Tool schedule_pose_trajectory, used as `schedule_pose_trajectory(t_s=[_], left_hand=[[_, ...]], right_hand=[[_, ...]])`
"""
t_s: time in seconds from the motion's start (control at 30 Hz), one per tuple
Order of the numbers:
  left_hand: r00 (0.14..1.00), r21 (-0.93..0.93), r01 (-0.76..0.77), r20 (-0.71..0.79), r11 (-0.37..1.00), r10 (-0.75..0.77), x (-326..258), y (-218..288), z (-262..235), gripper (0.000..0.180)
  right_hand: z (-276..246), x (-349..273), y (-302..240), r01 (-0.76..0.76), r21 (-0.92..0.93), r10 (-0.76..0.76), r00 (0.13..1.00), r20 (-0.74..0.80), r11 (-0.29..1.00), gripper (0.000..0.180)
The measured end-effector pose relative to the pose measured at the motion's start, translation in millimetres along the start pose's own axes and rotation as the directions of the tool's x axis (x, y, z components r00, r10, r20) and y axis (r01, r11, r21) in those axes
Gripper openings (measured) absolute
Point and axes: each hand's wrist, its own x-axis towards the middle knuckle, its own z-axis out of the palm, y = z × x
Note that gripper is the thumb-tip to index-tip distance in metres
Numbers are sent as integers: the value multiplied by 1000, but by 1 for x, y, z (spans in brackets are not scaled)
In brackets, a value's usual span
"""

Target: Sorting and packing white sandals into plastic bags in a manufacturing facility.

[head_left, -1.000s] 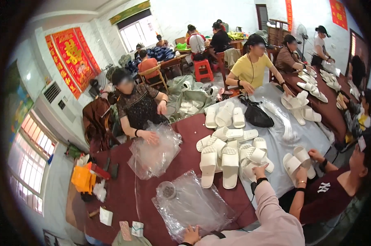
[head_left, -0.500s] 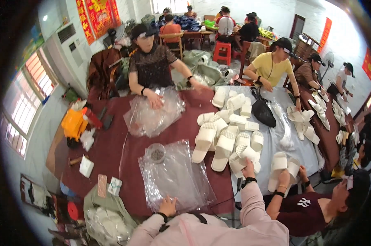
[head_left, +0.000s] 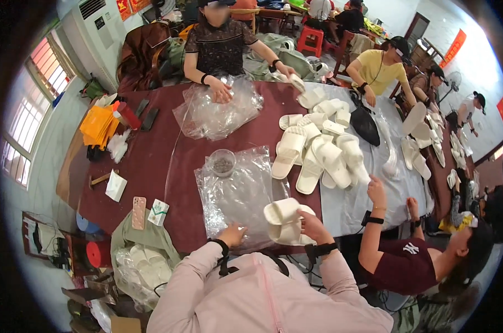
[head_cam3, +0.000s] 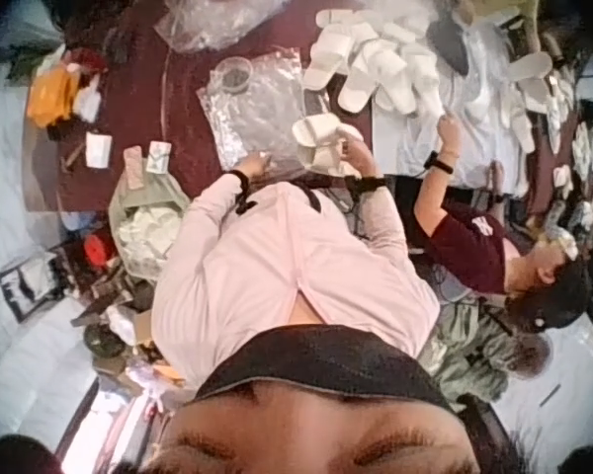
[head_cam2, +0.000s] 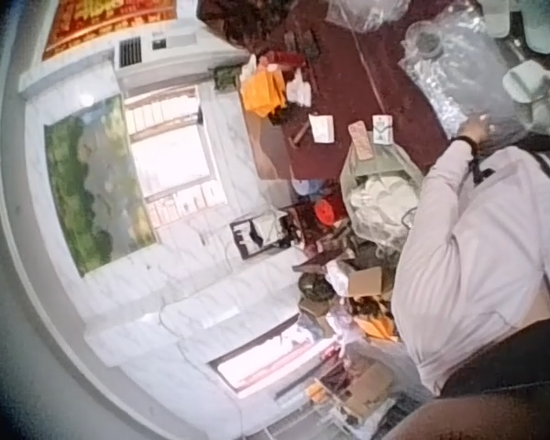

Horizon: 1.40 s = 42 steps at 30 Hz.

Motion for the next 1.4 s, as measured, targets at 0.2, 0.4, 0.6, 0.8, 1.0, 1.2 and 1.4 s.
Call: schedule_pose_trajectory(t_s=[0.2,0.4,0.6,0.8,1.0,1.2,1.4], left_hand=[[950,-48,-39,-312,998,22,26,-34,-59,41],[602,40,-14,-798,999,40,39,-63,-133,73],[708,2,287,-674,958,-211,60,-69,-163,73],[786,-83,166,-591,983,-183,71,-82,-159,57],[651,-43,-17,-759,999,-21,90,-115,-172,52],[553,-45,37,-832,998,-58,78,-156,-183,50],[521,-78,23,-850,997,-79,58,-183,-173,49]], right_hand=[[51,17,24,11,-326,-7,1000,15,945,54],[91,37,65,160,-454,-266,947,-179,876,48],[110,40,106,97,-454,-273,901,-339,886,55],[124,36,119,118,-348,-268,866,-423,930,59],[119,39,118,151,-440,-371,801,-470,885,60],[122,26,109,180,-136,-222,872,-436,974,53],[126,10,100,148,-14,-137,875,-465,989,53]])
